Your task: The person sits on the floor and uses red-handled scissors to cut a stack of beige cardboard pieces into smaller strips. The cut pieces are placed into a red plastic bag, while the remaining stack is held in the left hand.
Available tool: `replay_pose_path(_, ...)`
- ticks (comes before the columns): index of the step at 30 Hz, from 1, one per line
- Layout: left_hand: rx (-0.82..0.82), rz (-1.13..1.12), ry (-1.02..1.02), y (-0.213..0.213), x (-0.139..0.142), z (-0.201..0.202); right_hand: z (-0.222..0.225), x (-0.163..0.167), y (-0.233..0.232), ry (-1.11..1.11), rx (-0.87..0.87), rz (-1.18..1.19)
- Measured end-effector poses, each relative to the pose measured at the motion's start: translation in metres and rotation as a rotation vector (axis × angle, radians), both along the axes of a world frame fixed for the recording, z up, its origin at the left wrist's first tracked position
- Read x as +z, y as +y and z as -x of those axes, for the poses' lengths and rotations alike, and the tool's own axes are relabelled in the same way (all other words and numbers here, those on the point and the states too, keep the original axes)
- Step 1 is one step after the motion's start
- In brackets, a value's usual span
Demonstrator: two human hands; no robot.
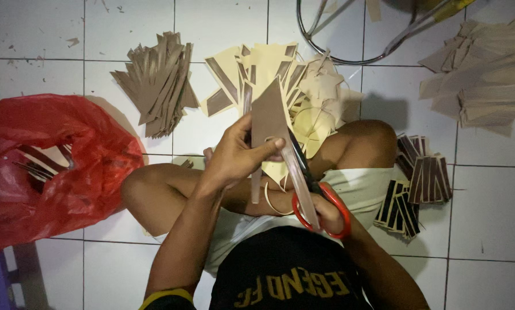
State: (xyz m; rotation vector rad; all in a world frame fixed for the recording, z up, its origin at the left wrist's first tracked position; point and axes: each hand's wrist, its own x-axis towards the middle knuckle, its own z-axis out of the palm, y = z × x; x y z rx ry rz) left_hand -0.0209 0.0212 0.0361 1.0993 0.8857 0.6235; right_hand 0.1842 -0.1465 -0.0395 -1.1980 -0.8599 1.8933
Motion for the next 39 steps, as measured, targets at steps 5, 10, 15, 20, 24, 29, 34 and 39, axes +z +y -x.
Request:
replay_pose_path(5,0.199,0.012,-0.067,0.002,-0.002,-0.002,0.006,0.0,-0.006,0.016,0.004,-0.047)
replay_pose_path(10,0.107,-0.04,0.072,-0.011,-0.007,-0.012,0.01,-0.011,-0.004,0.026,-0.135,0.162)
replay_pose_path(15,0.055,-0.127,0.01,-0.016,-0.011,-0.01,-0.001,-0.016,-0.003,0.056,-0.045,-0.072)
replay_pose_path(20,0.102,-0.156,-0.05,-0.016,-0.013,-0.014,0.014,-0.008,-0.009,0.02,-0.209,0.158)
replay_pose_path(24,0.038,-0.107,0.163,-0.024,-0.013,-0.024,0.016,0.004,-0.002,0.04,-0.242,0.092)
replay_pose_path(29,0.036,-0.127,-0.007,-0.028,-0.018,-0.034,0.0,0.005,0.001,-0.027,-0.178,0.007)
replay_pose_path(34,0.1,-0.082,0.12,-0.025,-0.037,-0.026,-0.011,-0.021,-0.008,-0.001,-0.334,0.246)
replay_pose_path(39,0.504,-0.037,-0.11,0.023,-0.051,0.038,-0.03,-0.033,-0.016,-0.042,-0.639,0.343)
